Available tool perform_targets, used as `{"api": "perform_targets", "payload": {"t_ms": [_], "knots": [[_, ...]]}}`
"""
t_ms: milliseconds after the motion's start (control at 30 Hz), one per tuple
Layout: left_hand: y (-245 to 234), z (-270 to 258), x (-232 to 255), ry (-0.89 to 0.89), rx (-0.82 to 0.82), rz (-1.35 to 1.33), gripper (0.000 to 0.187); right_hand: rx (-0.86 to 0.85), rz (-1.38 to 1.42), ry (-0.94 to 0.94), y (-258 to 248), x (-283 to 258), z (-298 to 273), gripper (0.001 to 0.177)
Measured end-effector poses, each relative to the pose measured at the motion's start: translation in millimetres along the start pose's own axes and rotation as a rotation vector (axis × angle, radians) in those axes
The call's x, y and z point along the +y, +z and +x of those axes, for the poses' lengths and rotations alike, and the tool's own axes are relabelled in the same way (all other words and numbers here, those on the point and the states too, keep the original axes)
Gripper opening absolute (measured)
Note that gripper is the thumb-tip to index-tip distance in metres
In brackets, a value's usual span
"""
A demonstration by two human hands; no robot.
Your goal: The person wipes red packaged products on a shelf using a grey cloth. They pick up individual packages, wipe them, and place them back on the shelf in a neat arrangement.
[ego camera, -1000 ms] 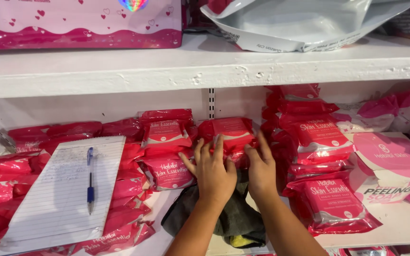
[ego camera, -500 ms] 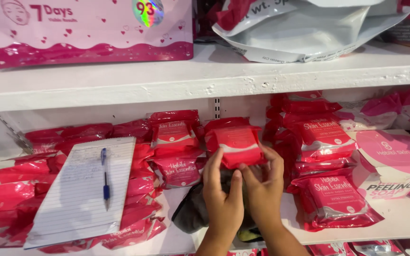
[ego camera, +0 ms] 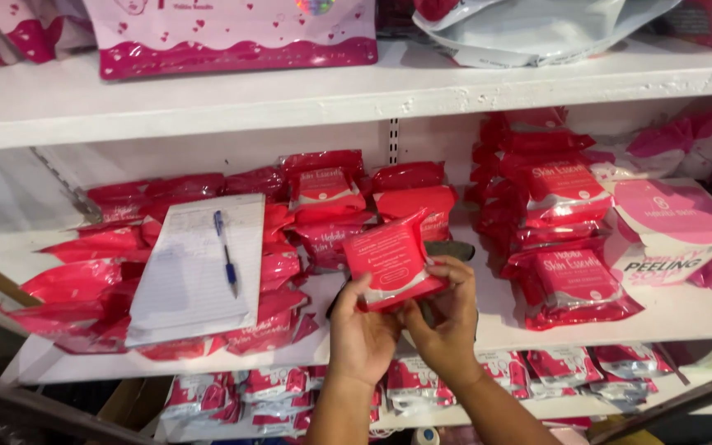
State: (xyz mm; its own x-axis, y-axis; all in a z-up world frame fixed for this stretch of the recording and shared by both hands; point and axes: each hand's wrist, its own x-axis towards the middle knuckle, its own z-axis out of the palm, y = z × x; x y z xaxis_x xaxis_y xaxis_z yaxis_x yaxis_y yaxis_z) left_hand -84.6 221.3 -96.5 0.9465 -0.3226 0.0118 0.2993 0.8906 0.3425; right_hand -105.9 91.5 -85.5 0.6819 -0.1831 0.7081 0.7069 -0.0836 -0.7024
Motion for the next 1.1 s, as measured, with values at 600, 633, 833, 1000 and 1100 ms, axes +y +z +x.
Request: {"api": "perform_targets", "payload": {"t_ms": [600,633,833,1000,1100], "knots": [[20.8,-32.3,43.9,0.184,0.078,0.247,0.048,-0.486,-0.927,0.249,-17.3,39.8,25.0,0.082],[14.8,-32.8,42.6,0.185,0.076,0.248,0.048,-0.485,-0.927,0.246,-7.3,29.7,24.1,0.082],[18.4,-41.3,40.4,0.188,0.017,0.332,0.043,-0.599,-1.265,0.417,8.2,27.3,8.4,0.080],[55.3,-61.2,42.1,0.087,0.125,0.278,0.051,-0.411,-1.082,0.099,-21.1,48.7,-13.3,0.060],[43.0,-50.0,38.3,0.013,0.149,0.159,0.055,-0.316,-0.824,0.091,-47.1,78.1,-2.4,0.048]]}}
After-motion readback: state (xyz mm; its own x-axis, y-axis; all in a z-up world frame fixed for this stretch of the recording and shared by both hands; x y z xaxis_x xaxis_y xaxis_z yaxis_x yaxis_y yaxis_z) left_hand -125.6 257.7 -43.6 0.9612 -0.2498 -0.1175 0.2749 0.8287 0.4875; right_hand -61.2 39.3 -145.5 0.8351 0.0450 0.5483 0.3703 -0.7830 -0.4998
